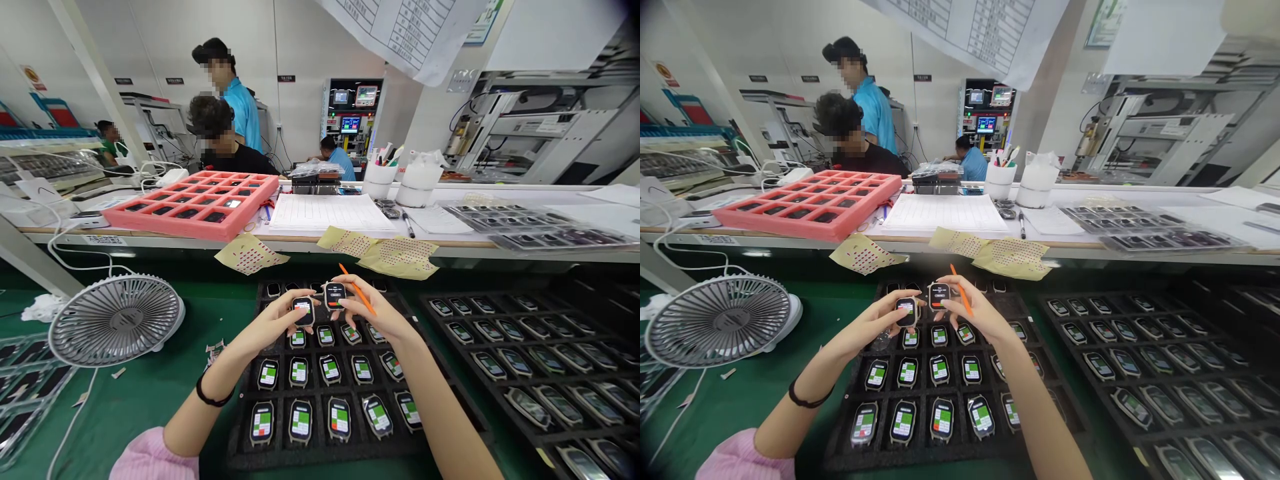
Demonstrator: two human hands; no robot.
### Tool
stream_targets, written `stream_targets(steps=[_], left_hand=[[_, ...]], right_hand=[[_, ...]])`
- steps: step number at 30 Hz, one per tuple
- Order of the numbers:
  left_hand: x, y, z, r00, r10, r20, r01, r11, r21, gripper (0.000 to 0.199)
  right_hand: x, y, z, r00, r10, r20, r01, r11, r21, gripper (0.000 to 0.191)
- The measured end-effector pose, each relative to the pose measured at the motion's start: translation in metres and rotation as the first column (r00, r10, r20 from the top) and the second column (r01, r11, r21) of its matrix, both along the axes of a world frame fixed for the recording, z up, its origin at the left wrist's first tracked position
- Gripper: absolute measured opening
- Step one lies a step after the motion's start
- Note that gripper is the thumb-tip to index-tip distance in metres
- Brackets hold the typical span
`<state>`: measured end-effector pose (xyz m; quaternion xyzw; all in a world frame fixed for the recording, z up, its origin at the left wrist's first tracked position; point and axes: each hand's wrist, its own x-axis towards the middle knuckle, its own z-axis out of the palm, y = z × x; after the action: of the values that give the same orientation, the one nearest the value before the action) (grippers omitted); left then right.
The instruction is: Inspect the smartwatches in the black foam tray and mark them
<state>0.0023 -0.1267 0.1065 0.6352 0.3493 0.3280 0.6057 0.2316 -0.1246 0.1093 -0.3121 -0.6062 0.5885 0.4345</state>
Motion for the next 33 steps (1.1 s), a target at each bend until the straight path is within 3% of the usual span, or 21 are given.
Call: stream_targets(steps=[7,15,27,33], left_hand=[[-0.0004,0.0003,-0.0013,1.0,0.01,-0.029,-0.009,0.999,0.036,0.047],[0.0011,0.0013,-0.0028,0.999,0.046,0.006,-0.045,0.999,-0.014,0.047],[0.0028,0.0039,-0.0073,0.999,0.048,-0.003,-0.048,0.999,-0.004,0.049],[0.0031,0.0034,-0.0059,0.999,0.038,0.01,-0.038,0.999,0.0,0.049]], right_hand=[[-0.0008,0.0007,-0.0015,1.0,-0.001,0.005,0.001,1.0,0.007,0.032],[0.0005,0.0012,-0.0032,1.0,-0.012,0.016,0.012,1.0,0.024,0.036],[-0.0003,0.0044,-0.0066,0.994,-0.108,-0.001,0.108,0.993,0.037,0.028],[0.0006,0.0039,-0.0063,0.995,-0.094,-0.034,0.095,0.995,0.016,0.026]])
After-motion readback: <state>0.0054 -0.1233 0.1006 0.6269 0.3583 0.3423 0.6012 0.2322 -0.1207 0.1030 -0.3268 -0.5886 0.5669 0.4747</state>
